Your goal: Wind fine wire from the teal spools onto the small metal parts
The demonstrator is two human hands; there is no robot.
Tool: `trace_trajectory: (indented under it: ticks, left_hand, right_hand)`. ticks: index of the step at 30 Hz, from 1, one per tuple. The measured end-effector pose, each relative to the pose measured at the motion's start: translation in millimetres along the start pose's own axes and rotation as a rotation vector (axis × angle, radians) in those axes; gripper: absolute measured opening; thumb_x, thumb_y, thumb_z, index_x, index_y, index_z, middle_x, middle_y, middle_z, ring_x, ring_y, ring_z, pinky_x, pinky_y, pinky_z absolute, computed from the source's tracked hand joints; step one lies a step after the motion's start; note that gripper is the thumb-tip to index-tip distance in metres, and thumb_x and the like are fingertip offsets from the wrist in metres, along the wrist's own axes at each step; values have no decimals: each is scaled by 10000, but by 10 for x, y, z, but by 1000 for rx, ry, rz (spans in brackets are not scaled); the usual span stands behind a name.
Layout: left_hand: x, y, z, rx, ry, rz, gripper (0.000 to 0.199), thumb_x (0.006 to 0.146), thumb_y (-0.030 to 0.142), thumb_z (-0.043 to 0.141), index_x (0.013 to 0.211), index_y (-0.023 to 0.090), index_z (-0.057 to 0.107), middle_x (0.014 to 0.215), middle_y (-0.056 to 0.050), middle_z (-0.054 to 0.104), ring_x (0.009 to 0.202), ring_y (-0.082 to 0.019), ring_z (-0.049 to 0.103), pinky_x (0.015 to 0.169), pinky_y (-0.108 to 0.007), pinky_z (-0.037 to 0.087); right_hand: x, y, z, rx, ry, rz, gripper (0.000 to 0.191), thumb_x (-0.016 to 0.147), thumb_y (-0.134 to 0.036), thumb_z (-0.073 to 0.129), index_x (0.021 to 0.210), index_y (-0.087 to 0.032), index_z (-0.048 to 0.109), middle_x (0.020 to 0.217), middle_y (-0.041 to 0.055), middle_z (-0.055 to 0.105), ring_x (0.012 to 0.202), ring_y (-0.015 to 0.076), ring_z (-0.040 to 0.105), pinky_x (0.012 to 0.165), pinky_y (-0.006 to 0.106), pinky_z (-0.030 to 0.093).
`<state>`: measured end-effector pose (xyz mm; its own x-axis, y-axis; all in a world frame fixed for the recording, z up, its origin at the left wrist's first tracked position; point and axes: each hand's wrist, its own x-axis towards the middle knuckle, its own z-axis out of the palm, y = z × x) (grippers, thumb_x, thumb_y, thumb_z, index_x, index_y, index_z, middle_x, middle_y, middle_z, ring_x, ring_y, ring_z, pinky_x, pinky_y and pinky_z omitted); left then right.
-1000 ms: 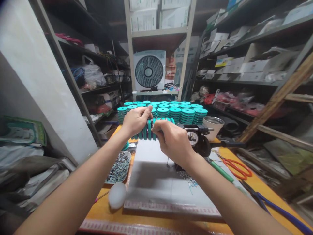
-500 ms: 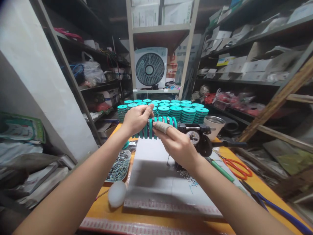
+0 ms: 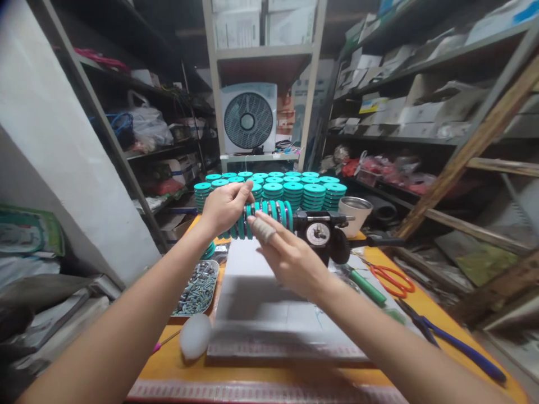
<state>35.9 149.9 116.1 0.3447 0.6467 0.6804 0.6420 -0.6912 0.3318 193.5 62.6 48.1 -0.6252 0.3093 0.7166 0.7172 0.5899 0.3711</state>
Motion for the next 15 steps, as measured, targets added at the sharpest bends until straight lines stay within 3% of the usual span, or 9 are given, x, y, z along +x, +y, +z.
trace_trajectory:
  ticks: [6,9,11,15]
  left_hand:
    - [13,83,-149,21,-95,90,451,932,460,311,730,215,631,770,-32,664,723,-187,603,644,-286,390]
    - [70,158,-233,50,-162,127,381,890,468,404,694,210,605,683,-44,633,656,-205,579,573,-301,353]
    - [128,214,-239,137,-195,128,356,878,463,416,699,216,600,662,-52,623,639,-221,569,539,-311,317]
    - [213,309,-123,220,-233,136,281,865,420,432,772,237,625,736,-61,655,714,-248,591,550,-322,326]
  right_hand:
    - [-627,-381,-367,99,5,60,468,823,-25,500,1279,-131,514,1236,106,573,1248,269,433,990,418,450]
    - [-956,-372,-562,34,8,429,332,845,-70,508,1158,-160,572,1115,120,593,1071,265,519,881,455,458]
    - [-1120,-340,-647,53,-68,654,174,870,-127,514,1016,-174,598,1013,106,590,976,249,525,844,463,450]
    - [-1328,-373,-652,153,-307,825,73,864,-169,539,818,-185,593,930,83,555,941,248,485,817,453,433]
